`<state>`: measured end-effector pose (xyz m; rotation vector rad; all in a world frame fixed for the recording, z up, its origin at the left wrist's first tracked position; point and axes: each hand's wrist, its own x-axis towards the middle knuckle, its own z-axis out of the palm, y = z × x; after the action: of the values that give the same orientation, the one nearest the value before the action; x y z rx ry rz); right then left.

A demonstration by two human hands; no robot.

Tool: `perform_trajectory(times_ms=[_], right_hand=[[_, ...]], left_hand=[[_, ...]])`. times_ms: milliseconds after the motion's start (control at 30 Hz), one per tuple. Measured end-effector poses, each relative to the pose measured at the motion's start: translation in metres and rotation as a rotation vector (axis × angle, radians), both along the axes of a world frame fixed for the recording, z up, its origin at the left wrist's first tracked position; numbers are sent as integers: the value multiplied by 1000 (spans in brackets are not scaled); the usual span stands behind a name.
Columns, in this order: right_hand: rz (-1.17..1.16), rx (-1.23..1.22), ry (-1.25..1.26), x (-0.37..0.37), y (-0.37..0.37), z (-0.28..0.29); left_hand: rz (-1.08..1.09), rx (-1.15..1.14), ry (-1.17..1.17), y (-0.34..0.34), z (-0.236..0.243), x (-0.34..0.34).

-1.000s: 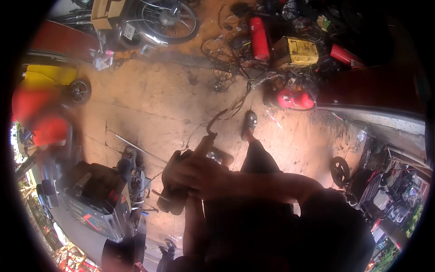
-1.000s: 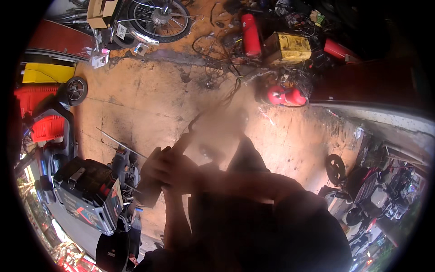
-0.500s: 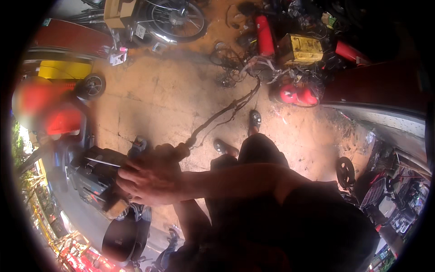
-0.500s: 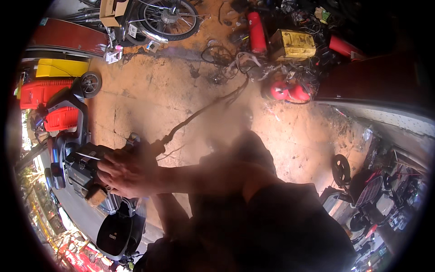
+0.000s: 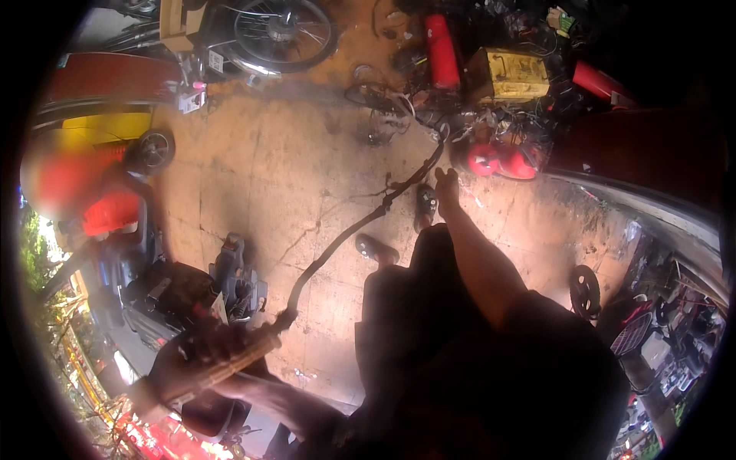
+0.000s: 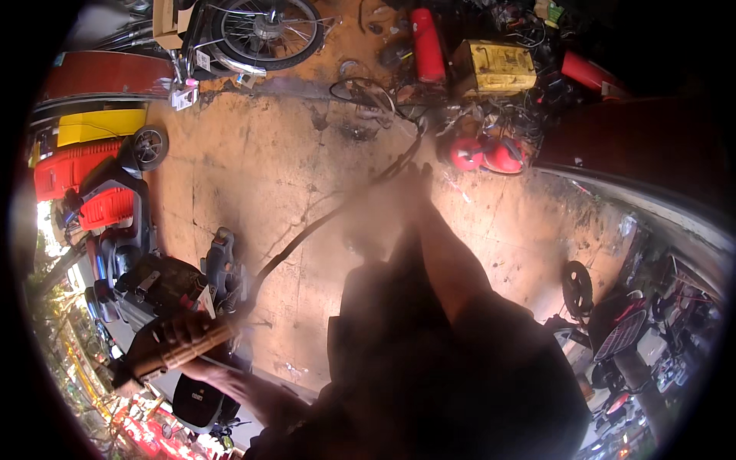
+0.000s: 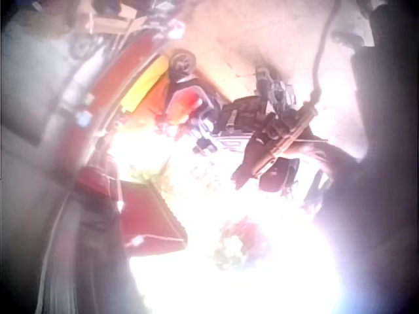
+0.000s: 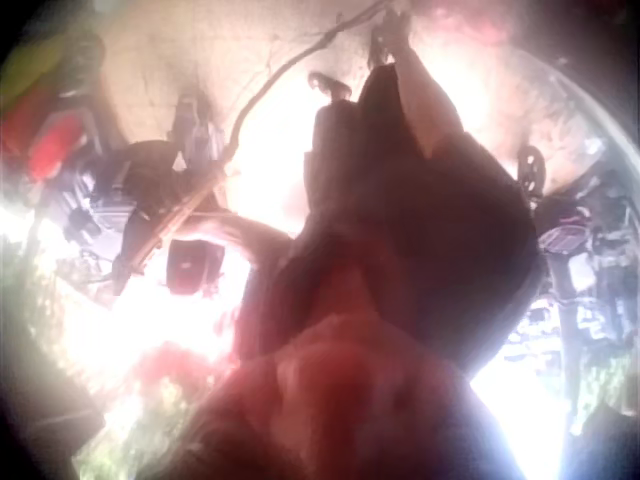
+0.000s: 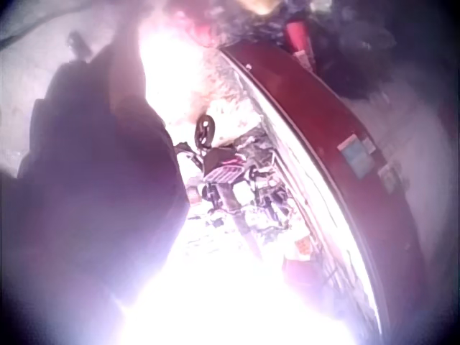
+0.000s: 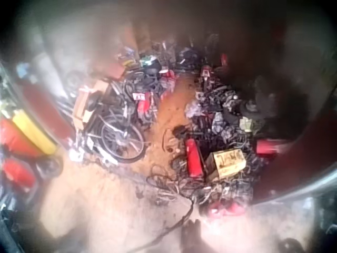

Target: The person picks up a cable from a cluttered floor, holds a connector by hand, and uses their fingers to strip and twist electrical wires.

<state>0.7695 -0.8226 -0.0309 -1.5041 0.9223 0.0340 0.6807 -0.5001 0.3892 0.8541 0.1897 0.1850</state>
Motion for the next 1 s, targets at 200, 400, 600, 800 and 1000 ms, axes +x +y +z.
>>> perform_trajectory(times_ms=[200, 400, 600, 800, 1000], right_hand=[[-49, 673, 142, 33, -21, -39], [335, 119, -296, 19, -24, -10], [-1, 777, 146, 2, 14, 103], [1047, 412, -347, -38, 68, 198], [1047, 298, -313, -52, 79, 218]], left_hand=[[161, 433, 83, -41, 20, 13], [281, -693, -151, 0, -30, 25], [393, -350, 314, 5, -168, 41], [-88, 575, 625, -47, -273, 42], [-145, -67, 554, -38, -317, 30]])
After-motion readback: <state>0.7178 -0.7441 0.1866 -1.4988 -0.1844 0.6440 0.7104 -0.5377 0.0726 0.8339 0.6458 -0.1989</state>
